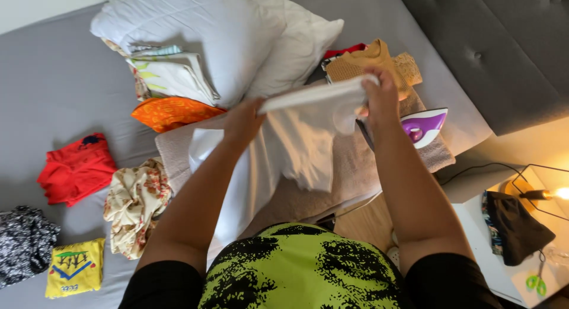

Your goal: The person irons a white t-shirt on a bed using a purple iron. They smooth the fabric, iron both sides of the shirt, and then fold it neatly.

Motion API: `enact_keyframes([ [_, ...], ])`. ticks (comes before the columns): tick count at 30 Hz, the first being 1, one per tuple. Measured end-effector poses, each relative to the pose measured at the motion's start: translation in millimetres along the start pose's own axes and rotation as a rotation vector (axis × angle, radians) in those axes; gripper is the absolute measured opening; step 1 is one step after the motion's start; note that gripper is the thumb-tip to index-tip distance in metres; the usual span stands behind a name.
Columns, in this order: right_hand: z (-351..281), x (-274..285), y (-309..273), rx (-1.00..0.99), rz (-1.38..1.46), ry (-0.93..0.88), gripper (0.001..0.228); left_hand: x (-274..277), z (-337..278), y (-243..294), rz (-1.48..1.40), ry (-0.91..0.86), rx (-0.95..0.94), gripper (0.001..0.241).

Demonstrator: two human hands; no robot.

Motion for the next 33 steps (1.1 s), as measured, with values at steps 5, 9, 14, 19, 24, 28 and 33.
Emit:
enact_keyframes([
  [5,21,-21,-91,0.186,0.196,-0.125,0.026,183,-24,102,0.077,0.469,-0.269,0.029],
  [9,-5,-11,-103,0.172,0.307,-0.193,0.025,184,-67,127,0.309,0.475,-0.384,0.049],
  [14,-36,49,40,0.062,-0.234,-0.018,0.034,-4,-100,74,0.453,0.038,-0.455,0.050],
  [19,-81,171,291,-0.303,-0.884,-0.107,0.035,-132,-155,44,0.289,-0.484,-0.422,0.038],
  [24,-114,162,304,-0.087,-1.177,-0.110,0.038,-121,-127,0,0.345,-0.398,-0.186,0.040],
  [28,-124,64,235,0.462,-1.118,-0.074,0.035,-119,-111,-40,0.284,-0.368,-0.069,0.038],
  [33,-155,-69,208,0.277,-0.846,-0.722,0.036,-131,-109,-47,0.324,-0.417,-0.144,0.024],
])
Point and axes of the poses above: each hand's wrist, its own z-axis towards the middle knuckle, its own x-axis out of the back of the hand, y = z × x, the point moved 8 cm from there along z, towards the middle knuckle
